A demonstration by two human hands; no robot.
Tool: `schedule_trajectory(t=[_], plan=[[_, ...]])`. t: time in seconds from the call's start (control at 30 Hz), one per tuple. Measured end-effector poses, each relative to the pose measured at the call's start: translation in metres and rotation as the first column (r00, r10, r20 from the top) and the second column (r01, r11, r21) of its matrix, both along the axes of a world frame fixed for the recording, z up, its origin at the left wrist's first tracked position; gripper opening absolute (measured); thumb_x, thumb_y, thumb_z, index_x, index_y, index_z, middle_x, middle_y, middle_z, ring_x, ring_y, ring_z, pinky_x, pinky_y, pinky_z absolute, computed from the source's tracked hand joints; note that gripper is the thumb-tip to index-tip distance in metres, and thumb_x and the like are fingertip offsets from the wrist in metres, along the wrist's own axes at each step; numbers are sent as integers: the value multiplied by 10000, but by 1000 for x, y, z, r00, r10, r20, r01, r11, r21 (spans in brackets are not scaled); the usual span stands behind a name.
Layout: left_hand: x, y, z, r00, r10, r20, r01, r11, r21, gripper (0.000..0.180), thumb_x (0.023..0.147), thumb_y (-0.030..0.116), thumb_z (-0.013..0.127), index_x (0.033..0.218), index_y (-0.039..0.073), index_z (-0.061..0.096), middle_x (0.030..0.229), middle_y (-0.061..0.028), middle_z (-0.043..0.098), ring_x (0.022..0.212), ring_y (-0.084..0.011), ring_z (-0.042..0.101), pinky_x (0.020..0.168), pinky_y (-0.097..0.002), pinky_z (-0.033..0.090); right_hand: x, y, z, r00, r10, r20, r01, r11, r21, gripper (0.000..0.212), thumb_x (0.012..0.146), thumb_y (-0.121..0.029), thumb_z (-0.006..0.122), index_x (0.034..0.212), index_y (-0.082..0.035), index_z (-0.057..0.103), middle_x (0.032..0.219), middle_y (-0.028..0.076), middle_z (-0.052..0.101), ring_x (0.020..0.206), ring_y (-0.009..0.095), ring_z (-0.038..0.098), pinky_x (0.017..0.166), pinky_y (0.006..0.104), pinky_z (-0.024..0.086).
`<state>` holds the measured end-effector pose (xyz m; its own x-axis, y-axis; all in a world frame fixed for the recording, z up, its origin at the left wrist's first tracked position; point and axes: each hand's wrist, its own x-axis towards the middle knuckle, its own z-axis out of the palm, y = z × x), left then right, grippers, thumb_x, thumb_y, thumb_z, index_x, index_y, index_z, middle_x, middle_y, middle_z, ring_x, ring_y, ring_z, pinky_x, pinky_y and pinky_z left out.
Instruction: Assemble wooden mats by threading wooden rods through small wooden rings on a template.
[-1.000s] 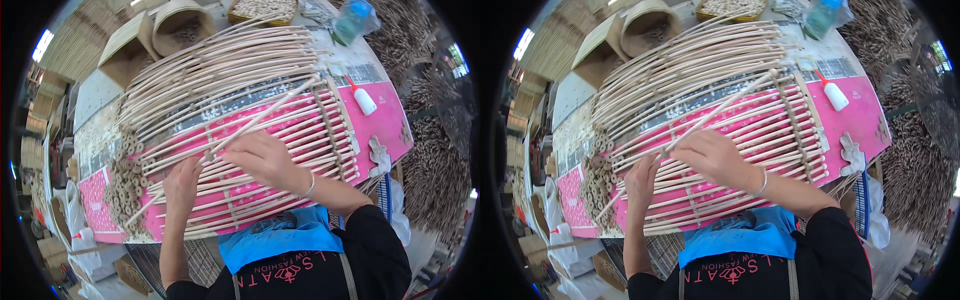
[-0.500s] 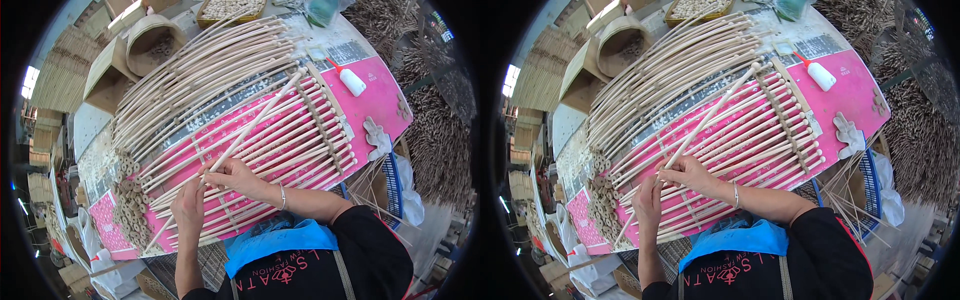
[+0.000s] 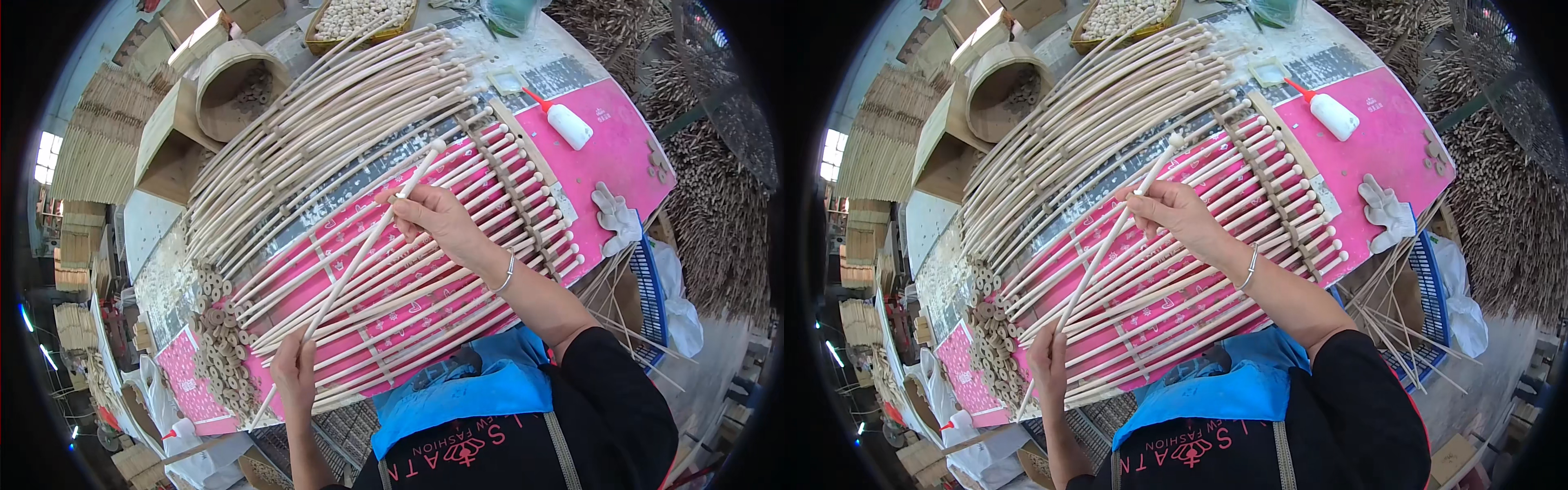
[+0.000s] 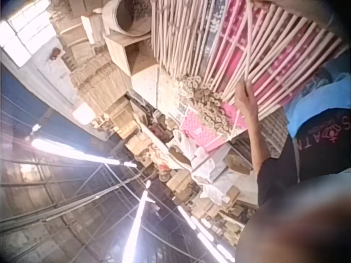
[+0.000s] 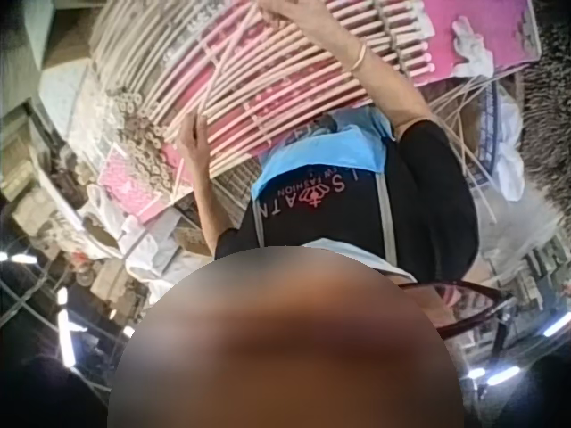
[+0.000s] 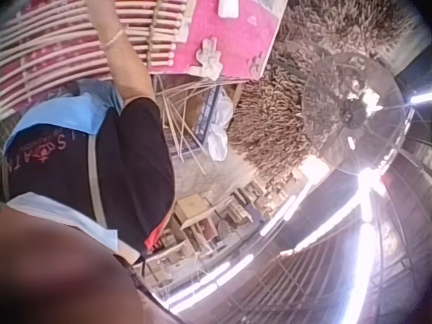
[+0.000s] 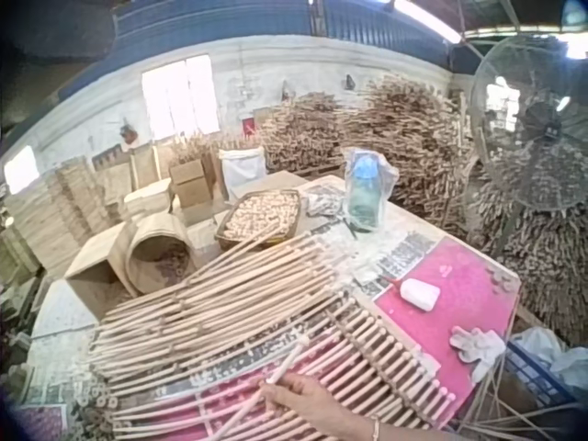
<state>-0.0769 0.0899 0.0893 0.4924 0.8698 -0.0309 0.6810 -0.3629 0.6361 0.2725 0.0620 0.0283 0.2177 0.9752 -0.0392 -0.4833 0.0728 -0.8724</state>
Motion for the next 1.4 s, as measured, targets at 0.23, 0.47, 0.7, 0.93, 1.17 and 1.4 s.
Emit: schedule_trajectory(t=[0.23, 0.47, 0.7, 0.93, 1.17, 1.4], plan=[[1, 7, -8, 1000, -22, 13, 18, 971, 238, 184, 1008, 64, 660, 1159, -4, 741, 852, -137, 613, 768, -273, 587, 709, -372, 460, 6, -4, -15, 993, -79, 83, 91, 983, -158, 355, 1051, -354, 706, 1186, -30, 757, 793, -12, 663, 687, 45, 601, 618, 188, 502], [4, 20, -12, 998, -27, 57, 9, 955, 297, 210, 941, -3, 712, 1145, 10, 757, 865, -120, 634, 781, -267, 586, 704, -381, 456, 14, -20, -2, 991, -21, -129, 19, 1000, -17, 374, 1051, -297, 713, 1346, -70, 694, 932, 5, 682, 801, 51, 626, 690, 208, 537], [15, 28, -12, 998, -43, 37, 31, 958, 286, 215, 930, -18, 709, 1136, 19, 756, 900, -120, 671, 818, -285, 606, 754, -394, 478, 27, -23, -12, 995, -87, 49, 96, 967, -234, 241, 1039, -298, 732, 1100, -67, 704, 829, -10, 676, 676, 62, 634, 672, 218, 567], [22, 46, -21, 995, -94, 21, 83, 949, 305, 222, 902, -41, 713, 1115, -1, 757, 897, -130, 671, 813, -293, 616, 757, -388, 490, 35, -34, -10, 989, -76, -124, 64, 994, -94, 382, 1024, -326, 744, 1294, -57, 707, 908, 6, 720, 777, 75, 682, 695, 223, 578], [54, 74, -28, 979, -194, 55, 159, 909, 384, 219, 915, -37, 706, 1122, 7, 764, 849, -114, 617, 774, -272, 583, 723, -390, 469, 56, -25, -8, 960, -234, 152, 270, 916, -296, 530, 958, -554, 773, 926, -38, 657, 718, 30, 683, 599, 69, 634, 514, 217, 512], [121, 111, -55, 950, -295, 106, 227, 880, 416, 190, 934, -16, 710, 1115, 13, 760, 910, -122, 662, 827, -283, 633, 745, -384, 492, 124, -30, 9, 923, -134, 360, 291, 856, -427, 512, 1042, -540, 654, 1006, -31, 695, 763, 24, 708, 644, 60, 657, 531, 192, 491]])
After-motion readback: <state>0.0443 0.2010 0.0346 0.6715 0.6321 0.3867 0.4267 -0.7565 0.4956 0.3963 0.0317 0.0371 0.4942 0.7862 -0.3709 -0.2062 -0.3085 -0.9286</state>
